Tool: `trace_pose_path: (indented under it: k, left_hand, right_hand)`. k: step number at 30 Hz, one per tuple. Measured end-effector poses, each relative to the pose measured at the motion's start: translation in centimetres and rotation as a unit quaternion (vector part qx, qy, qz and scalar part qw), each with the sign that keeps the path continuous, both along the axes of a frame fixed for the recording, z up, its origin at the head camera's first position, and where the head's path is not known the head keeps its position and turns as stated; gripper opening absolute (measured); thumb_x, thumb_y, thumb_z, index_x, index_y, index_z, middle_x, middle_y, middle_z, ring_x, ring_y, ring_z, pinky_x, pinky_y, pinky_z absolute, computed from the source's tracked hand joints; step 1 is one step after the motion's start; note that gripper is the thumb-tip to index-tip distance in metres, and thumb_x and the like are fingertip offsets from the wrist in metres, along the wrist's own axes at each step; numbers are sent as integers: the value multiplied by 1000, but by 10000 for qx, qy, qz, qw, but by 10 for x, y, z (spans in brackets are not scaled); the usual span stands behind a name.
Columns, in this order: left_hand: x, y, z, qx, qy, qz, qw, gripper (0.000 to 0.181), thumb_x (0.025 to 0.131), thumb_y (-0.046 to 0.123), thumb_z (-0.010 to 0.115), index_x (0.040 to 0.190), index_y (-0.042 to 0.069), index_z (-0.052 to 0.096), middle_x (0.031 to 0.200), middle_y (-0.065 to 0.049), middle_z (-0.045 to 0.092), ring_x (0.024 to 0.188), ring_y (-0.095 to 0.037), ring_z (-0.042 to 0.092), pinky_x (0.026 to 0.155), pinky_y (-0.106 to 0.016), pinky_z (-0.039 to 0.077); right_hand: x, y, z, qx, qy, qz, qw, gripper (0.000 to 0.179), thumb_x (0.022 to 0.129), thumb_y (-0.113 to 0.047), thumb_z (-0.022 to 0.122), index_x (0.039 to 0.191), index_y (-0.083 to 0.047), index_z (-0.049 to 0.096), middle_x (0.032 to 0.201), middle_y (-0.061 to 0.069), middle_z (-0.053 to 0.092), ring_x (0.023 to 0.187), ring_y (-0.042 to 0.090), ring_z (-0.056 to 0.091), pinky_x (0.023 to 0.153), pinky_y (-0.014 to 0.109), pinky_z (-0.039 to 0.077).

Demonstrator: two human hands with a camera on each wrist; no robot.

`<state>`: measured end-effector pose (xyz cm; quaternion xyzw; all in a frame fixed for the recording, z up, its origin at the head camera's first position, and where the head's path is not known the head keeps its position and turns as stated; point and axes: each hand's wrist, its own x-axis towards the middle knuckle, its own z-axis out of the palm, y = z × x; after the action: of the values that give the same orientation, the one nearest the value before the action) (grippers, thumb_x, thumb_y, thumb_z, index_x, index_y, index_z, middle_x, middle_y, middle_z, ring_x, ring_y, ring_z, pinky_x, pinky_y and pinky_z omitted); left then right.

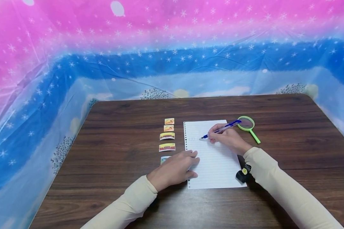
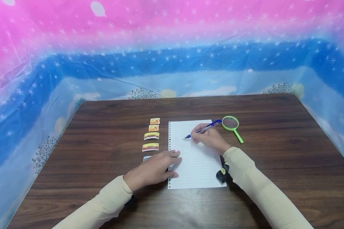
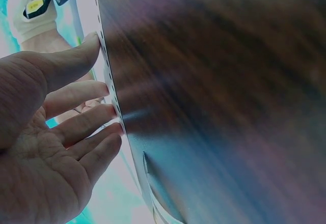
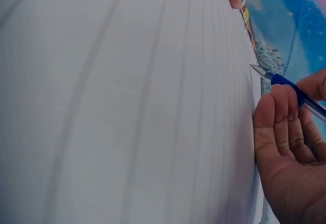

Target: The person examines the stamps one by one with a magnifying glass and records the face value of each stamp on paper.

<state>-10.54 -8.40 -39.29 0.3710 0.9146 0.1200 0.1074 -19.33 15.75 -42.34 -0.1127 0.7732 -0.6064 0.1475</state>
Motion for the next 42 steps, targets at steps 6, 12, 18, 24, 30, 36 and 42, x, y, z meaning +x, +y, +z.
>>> trace_pose_path:
  k: [6, 12, 18, 24, 30, 36, 42]
  left_hand:
    - [0, 1, 0, -15, -12, 19, 10000, 45, 95, 31, 73, 133, 7, 66, 147, -14, 54, 138, -24, 50, 112, -35, 40]
    - [0, 2, -1, 20, 17, 5, 10000, 44, 95, 30, 74, 131, 6, 67, 147, -14, 54, 138, -24, 49, 112, -35, 41]
    - [0, 2, 0, 6, -42, 43, 10000, 46, 95, 30, 73, 134, 6, 66, 147, -14, 54, 138, -24, 49, 112, -35, 40]
    - [0, 1, 0, -7, 3, 34, 10000, 44, 95, 30, 73, 132, 7, 66, 147, -14, 54, 138, -25, 49, 112, -35, 40]
    - [1, 1, -1, -46, 94, -6, 9999, 42, 95, 31, 73, 129, 7, 67, 147, -15, 54, 138, -25, 49, 112, -35, 41]
    - [1, 1, 0, -20, 29, 24, 10000, 45, 96, 32, 72, 132, 7, 66, 148, -14, 53, 139, -26, 48, 113, -36, 39]
    - [1, 0, 0, -26, 49, 17, 10000, 44, 95, 31, 73, 131, 7, 67, 147, -14, 54, 139, -26, 49, 113, -35, 40]
  right_hand:
    - [0, -1, 0, 40, -40, -127, 9999, 21, 98, -14, 66, 105, 6, 63, 97, 19, 69, 84, 20, 68, 80, 31, 57]
    - [1, -1, -1, 95, -123, -283, 9995, 21, 98, -14, 64, 106, 5, 62, 97, 15, 66, 85, 20, 67, 80, 31, 57]
    - [3, 2, 0, 350, -243, -506, 9978, 23, 98, -21, 65, 107, 0, 62, 100, 14, 68, 89, 23, 69, 84, 29, 54]
    - [2, 2, 0, 210, -235, -507, 9982, 27, 98, -23, 67, 109, 1, 63, 105, 13, 65, 91, 22, 69, 85, 29, 55]
    - [2, 2, -1, 174, -276, -526, 9981, 28, 98, -23, 67, 110, 3, 63, 104, 15, 66, 91, 21, 69, 85, 28, 56]
    - [2, 1, 0, 81, -199, -445, 9988, 28, 99, -21, 67, 110, 4, 62, 105, 19, 66, 91, 22, 69, 86, 30, 57]
    - [1, 1, -1, -34, -176, -316, 9993, 26, 99, -18, 66, 108, 6, 62, 103, 20, 65, 89, 21, 68, 85, 31, 57]
